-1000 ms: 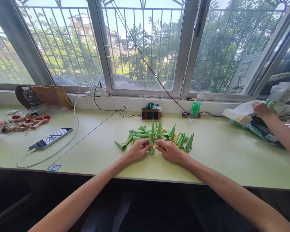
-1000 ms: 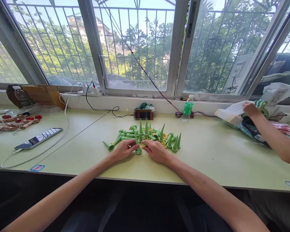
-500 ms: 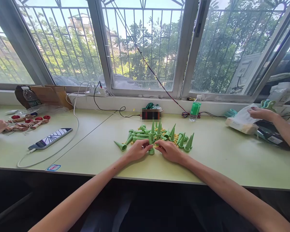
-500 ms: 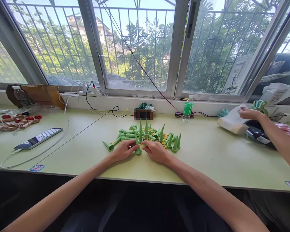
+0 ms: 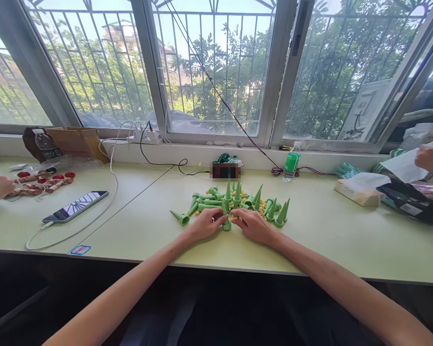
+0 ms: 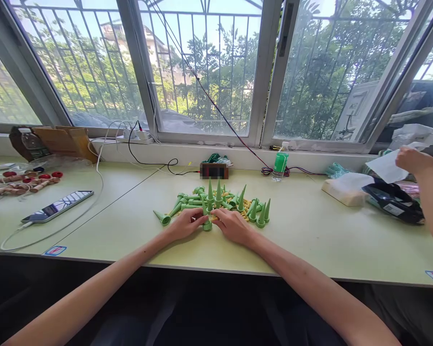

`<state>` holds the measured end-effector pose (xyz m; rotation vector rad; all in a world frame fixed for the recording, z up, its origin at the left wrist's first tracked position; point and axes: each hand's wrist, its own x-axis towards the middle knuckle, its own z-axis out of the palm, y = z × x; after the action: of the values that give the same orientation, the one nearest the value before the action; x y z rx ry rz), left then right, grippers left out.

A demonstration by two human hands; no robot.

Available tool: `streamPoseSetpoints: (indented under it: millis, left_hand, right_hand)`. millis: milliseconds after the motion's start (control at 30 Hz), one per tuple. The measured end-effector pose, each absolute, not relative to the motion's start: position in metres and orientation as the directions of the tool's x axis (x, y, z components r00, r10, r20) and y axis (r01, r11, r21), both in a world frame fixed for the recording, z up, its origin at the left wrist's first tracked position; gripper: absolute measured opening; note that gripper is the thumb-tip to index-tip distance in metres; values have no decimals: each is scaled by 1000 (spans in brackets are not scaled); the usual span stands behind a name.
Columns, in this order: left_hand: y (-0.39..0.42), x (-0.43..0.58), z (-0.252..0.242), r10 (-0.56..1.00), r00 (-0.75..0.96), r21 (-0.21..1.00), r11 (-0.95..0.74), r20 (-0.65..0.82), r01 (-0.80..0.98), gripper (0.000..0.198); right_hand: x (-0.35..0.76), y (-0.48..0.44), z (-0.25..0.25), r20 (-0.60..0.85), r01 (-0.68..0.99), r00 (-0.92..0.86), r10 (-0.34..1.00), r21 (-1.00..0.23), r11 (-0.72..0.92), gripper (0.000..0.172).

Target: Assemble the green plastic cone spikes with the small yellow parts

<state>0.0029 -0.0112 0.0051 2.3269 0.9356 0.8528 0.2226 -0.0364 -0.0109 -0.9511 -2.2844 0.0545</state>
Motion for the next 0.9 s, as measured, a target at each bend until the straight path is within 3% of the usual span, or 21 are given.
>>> streamPoseSetpoints:
  millis: [900]
  left_hand:
    - [-14,1,5,708,606,584,-679,362,445,27]
  right_hand:
    - [222,-38,-8,502,647,-493,711,-335,685,17]
